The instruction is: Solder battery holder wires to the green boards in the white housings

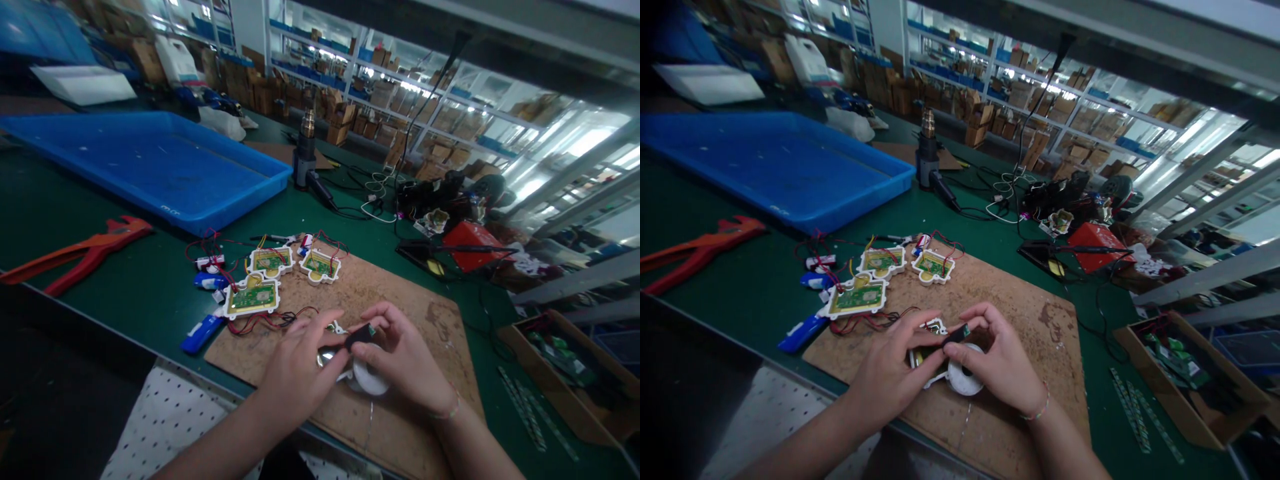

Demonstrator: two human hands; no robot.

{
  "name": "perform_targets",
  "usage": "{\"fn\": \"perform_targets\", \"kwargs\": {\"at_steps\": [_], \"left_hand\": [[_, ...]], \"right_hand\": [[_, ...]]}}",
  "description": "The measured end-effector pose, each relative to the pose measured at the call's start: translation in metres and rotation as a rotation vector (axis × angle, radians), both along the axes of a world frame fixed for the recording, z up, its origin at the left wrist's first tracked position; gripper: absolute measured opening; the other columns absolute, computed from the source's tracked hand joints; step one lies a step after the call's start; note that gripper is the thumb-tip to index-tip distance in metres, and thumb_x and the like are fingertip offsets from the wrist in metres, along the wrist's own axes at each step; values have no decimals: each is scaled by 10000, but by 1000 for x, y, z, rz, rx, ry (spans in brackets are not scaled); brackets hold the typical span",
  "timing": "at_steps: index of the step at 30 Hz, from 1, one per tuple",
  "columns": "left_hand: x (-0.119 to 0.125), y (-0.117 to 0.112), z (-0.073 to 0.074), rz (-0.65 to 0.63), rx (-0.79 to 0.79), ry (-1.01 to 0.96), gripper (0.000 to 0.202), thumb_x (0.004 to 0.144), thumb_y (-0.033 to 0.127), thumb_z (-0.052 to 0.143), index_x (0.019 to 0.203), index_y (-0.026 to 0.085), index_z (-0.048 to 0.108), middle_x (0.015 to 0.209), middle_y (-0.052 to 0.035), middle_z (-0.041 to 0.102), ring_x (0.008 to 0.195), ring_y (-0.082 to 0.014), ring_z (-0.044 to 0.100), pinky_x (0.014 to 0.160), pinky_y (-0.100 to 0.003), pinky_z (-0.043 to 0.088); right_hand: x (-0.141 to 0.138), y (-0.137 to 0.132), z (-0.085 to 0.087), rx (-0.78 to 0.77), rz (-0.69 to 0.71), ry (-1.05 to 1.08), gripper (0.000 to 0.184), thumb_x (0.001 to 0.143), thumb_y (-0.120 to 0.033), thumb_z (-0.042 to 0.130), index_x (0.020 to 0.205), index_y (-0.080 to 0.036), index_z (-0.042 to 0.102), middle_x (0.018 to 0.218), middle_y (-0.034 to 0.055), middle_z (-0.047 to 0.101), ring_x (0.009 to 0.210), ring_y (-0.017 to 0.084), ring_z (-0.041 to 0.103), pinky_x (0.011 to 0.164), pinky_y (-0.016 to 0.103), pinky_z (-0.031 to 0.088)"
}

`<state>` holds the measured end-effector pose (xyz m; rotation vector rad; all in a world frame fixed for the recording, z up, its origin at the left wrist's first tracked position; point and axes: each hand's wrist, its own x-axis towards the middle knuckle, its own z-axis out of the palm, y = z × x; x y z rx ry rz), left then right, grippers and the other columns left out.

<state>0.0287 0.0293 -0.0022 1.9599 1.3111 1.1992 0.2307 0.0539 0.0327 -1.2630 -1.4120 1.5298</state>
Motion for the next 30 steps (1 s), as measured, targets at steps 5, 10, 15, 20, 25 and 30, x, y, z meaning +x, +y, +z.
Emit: {"fn": "perform_targets", "kwargs": {"at_steps": [5, 10, 15, 20, 25, 30], "left_hand": [[0, -2, 1, 22, -92, 2, 500, 931, 297, 726, 1365, 285, 478, 1195, -23, 806, 1164, -279, 747, 1003, -500, 570], [2, -1, 3, -6, 10, 64, 460, 918, 228, 676, 1351, 305, 538, 1233, -25, 763, 1108, -264, 733, 968, -487, 574], [2, 1, 4, 10, 0, 20, 438, 918, 205, 688, 1316, 310, 540, 1190, 0, 769, 1083, -238, 734, 937, -442, 575], [7, 4, 1, 32, 36, 59, 385, 962, 248, 695, 1315, 311, 555, 1197, 2, 773, 1080, -239, 734, 946, -460, 549], [10, 7, 12, 22, 65, 142, 412, 981, 249, 668, 1367, 307, 535, 1266, -19, 754, 1121, -254, 715, 982, -497, 513], [11, 14, 40, -139, 20, 198, 388, 997, 274, 628, 1380, 301, 568, 1310, -28, 741, 1173, -254, 698, 1010, -493, 489]], "right_hand": [[2, 4, 1, 6, -10, -82, 432, 742, -405, 912, 1013, -227, 625, 989, 22, 775, 828, 132, 705, 704, 259, 543], [1, 5, 0, 7, 52, -42, 384, 749, -405, 906, 1008, -239, 676, 1057, 30, 799, 930, 158, 738, 818, 304, 573], [4, 5, 0, 191, 38, -219, 429, 796, -461, 865, 1171, -289, 749, 1131, 42, 759, 1036, 193, 708, 939, 368, 557], [8, 6, 0, 298, -30, -314, 288, 975, -510, 646, 1086, -256, 724, 970, 18, 716, 896, 153, 664, 820, 304, 522], [9, 6, 3, 420, -42, -439, 372, 1029, -478, 558, 766, -217, 577, 730, -28, 561, 712, 113, 519, 676, 267, 404], [10, 5, 8, 489, -37, -392, 365, 1033, -438, 550, 744, -216, 572, 727, -25, 566, 706, 116, 527, 674, 263, 413]]}}
